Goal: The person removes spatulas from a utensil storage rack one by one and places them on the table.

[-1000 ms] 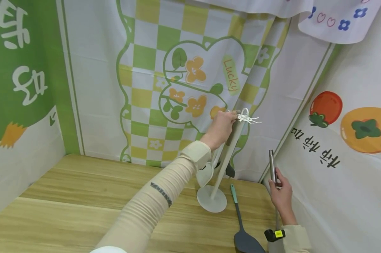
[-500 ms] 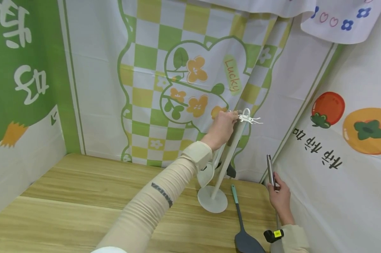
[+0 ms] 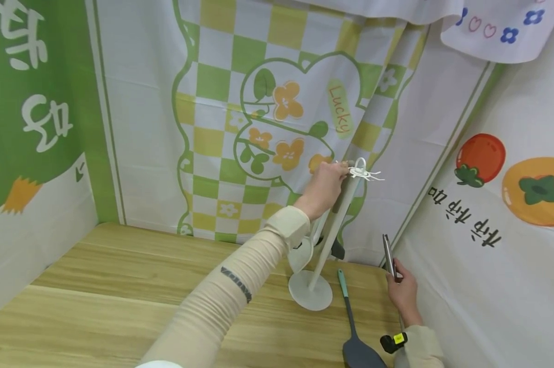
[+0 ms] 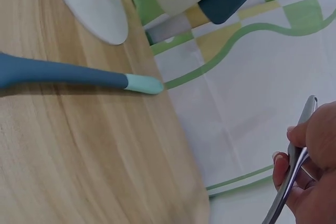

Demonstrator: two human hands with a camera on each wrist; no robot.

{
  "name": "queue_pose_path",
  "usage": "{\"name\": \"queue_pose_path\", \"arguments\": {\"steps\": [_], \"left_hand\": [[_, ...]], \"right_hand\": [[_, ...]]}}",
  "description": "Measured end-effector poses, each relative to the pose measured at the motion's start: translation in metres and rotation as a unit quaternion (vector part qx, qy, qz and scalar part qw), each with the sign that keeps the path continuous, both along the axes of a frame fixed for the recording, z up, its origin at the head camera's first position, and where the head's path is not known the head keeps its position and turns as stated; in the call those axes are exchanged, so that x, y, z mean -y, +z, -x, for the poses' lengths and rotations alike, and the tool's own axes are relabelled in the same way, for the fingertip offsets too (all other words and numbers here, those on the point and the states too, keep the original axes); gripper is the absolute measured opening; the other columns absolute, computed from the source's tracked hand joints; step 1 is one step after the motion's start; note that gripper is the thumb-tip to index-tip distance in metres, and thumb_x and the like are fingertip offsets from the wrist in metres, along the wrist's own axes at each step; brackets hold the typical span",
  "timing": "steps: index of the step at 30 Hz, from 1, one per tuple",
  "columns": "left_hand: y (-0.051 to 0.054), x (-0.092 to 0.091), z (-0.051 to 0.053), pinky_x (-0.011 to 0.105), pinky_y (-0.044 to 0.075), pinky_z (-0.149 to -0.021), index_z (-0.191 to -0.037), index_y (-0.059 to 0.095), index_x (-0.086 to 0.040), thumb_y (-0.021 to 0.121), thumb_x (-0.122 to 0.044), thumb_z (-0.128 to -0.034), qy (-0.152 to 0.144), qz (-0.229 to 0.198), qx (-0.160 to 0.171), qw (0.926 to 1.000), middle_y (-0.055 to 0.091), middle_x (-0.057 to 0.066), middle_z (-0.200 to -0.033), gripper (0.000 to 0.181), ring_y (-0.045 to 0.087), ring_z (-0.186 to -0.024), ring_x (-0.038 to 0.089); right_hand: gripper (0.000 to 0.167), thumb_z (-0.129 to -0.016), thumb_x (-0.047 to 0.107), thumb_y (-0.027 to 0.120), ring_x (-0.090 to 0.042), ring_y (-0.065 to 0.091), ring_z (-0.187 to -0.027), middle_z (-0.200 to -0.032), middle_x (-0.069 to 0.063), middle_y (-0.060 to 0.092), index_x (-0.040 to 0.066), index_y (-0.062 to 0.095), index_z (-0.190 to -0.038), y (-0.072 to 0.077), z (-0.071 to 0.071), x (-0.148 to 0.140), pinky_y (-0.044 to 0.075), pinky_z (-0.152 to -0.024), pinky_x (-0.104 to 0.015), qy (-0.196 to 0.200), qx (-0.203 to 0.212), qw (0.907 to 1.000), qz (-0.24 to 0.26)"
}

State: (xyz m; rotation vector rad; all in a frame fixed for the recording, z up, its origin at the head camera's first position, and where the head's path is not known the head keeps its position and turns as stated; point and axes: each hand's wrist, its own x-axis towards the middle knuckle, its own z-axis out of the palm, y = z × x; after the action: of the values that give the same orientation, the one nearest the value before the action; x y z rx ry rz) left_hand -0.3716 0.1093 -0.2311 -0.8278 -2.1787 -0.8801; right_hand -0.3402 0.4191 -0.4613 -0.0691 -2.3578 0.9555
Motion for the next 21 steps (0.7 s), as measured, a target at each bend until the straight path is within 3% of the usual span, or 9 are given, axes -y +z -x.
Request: {"name": "queue_pose_path", "arguments": {"steps": [6,12,21], "left_hand": [[-0.001,0.000,0.001,0.019,0.055,-0.094,-0.112,0.077,-0.004,0.062,-0.002,-0.0996,0.005,0.005,-0.007,0.9999,0.071,0.008,-0.127,0.020,0.069,-0.115,0.019],[-0.001,0.001,0.000,0.021,0.058,-0.089,-0.111,0.077,-0.002,0.061,-0.001,-0.0996,-0.003,0.007,-0.024,0.9997,0.074,0.008,-0.121,0.019,0.071,-0.109,0.020],[0.000,0.002,-0.002,0.018,0.056,-0.092,-0.112,0.077,-0.002,0.061,0.000,-0.0992,-0.005,0.004,-0.022,0.9997,0.073,0.008,-0.123,0.020,0.070,-0.113,0.020]], "right_hand": [[0.051,-0.093,-0.008,0.059,-0.043,0.067,-0.088,-0.126,-0.039,0.059,-0.011,0.049,-0.143,-0.008,0.005,-0.004,0.049,-0.054,-0.018,0.001,0.015,0.9999,0.001],[0.052,-0.091,-0.008,0.057,-0.036,0.065,-0.079,-0.121,-0.042,0.057,-0.014,0.048,-0.142,-0.018,0.010,-0.006,0.048,-0.052,-0.020,0.012,0.010,0.9999,-0.004],[0.053,-0.095,-0.004,0.054,-0.043,0.062,-0.095,-0.130,-0.043,0.053,-0.014,0.042,-0.146,-0.019,0.016,-0.002,0.050,-0.064,-0.025,0.008,0.082,0.9964,-0.020]]}}
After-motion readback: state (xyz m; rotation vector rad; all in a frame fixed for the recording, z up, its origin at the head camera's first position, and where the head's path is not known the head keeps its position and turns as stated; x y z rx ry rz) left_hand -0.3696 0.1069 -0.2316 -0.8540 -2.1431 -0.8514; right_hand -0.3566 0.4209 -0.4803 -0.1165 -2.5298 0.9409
